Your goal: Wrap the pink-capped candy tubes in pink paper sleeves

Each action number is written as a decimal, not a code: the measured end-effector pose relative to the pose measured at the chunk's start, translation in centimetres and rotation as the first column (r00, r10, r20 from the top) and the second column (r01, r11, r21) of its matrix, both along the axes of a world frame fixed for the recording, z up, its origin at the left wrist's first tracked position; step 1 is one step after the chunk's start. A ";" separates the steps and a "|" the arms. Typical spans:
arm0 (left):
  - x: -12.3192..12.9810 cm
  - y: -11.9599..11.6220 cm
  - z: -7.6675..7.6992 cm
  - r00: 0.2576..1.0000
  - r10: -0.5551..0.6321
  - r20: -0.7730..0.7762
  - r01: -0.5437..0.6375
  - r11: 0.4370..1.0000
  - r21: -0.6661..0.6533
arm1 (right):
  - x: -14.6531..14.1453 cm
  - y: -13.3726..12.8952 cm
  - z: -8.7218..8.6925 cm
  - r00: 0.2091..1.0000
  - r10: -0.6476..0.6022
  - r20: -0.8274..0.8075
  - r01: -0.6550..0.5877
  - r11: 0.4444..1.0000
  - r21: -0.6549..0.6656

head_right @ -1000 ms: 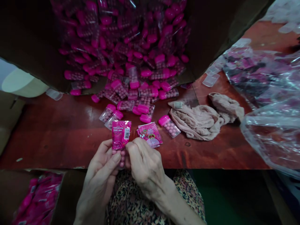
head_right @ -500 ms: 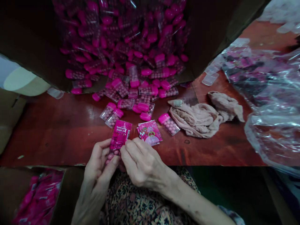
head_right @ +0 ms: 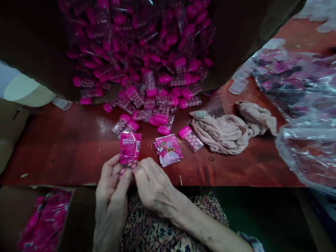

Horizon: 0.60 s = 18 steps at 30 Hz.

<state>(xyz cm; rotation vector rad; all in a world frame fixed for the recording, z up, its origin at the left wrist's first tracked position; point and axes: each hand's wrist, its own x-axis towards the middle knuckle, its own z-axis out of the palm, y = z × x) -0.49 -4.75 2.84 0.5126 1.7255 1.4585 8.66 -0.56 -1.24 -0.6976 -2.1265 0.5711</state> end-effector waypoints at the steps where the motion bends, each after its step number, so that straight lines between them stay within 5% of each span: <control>1: 0.0 0.1 0.0 1.000 0.014 -0.003 -0.014 1.000 0.011 | 0.0 -0.2 -0.1 0.999 0.005 -0.038 -0.006 0.999 -0.032; 4: -0.1 0.3 0.1 0.998 0.009 0.062 -0.012 0.998 0.059 | -0.1 -0.3 -0.3 0.982 -0.087 -0.167 0.064 0.988 -0.138; 8: -0.3 0.4 0.4 0.982 -0.070 0.178 0.053 0.994 0.100 | 0.1 0.3 -0.1 0.938 -0.226 -0.261 0.205 0.973 -0.107; 15: -0.6 -0.3 0.3 0.980 -0.109 0.167 0.087 0.987 0.138 | -0.4 1.5 0.1 0.985 -0.069 -0.160 0.096 0.982 0.164; 18: -0.6 -0.2 0.3 0.975 -0.058 0.213 0.024 0.987 0.162 | -1.0 1.3 0.1 0.982 -0.074 -0.172 0.089 0.993 0.079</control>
